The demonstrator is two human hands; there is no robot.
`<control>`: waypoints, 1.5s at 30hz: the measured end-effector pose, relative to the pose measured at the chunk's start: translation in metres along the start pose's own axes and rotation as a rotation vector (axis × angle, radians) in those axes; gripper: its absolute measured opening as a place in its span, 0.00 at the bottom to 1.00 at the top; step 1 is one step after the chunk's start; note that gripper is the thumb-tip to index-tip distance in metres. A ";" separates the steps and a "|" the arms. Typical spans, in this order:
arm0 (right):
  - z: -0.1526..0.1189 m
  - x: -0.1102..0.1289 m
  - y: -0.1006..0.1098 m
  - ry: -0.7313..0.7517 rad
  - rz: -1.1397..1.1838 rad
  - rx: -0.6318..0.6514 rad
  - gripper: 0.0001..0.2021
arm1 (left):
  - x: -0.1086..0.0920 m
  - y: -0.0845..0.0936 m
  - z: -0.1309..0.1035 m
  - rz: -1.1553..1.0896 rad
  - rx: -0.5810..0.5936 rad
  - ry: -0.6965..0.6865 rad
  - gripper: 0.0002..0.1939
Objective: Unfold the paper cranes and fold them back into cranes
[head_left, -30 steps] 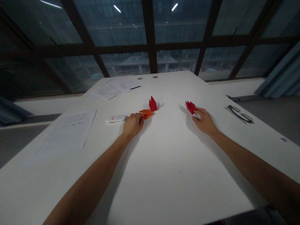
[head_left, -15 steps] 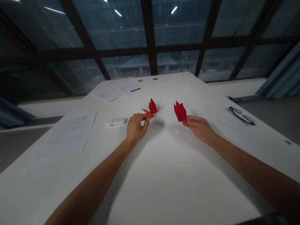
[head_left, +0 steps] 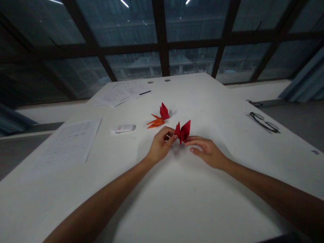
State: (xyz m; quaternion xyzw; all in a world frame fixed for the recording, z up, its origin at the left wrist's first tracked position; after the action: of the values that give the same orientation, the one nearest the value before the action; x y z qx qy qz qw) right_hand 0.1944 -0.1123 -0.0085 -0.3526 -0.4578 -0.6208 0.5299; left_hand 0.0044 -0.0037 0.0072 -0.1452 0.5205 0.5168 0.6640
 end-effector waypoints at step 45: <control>0.014 -0.015 0.024 -0.324 0.301 -0.475 0.13 | 0.012 -0.006 0.004 -0.286 0.114 0.359 0.21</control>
State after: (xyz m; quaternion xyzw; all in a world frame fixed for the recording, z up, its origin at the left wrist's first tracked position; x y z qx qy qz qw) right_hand 0.2206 -0.0942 -0.0127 -0.6243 -0.3211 -0.5607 0.4390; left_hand 0.0110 0.0034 -0.0034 -0.2694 0.6326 0.3532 0.6345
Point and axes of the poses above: each hand's wrist, its own z-axis towards the middle knuckle, its own y-axis out of the back of the hand, x = y × z, the point moved 3 cm from there along z, towards the middle knuckle, and after that the axes turned 2 degrees about z, right-handed, at the moved point
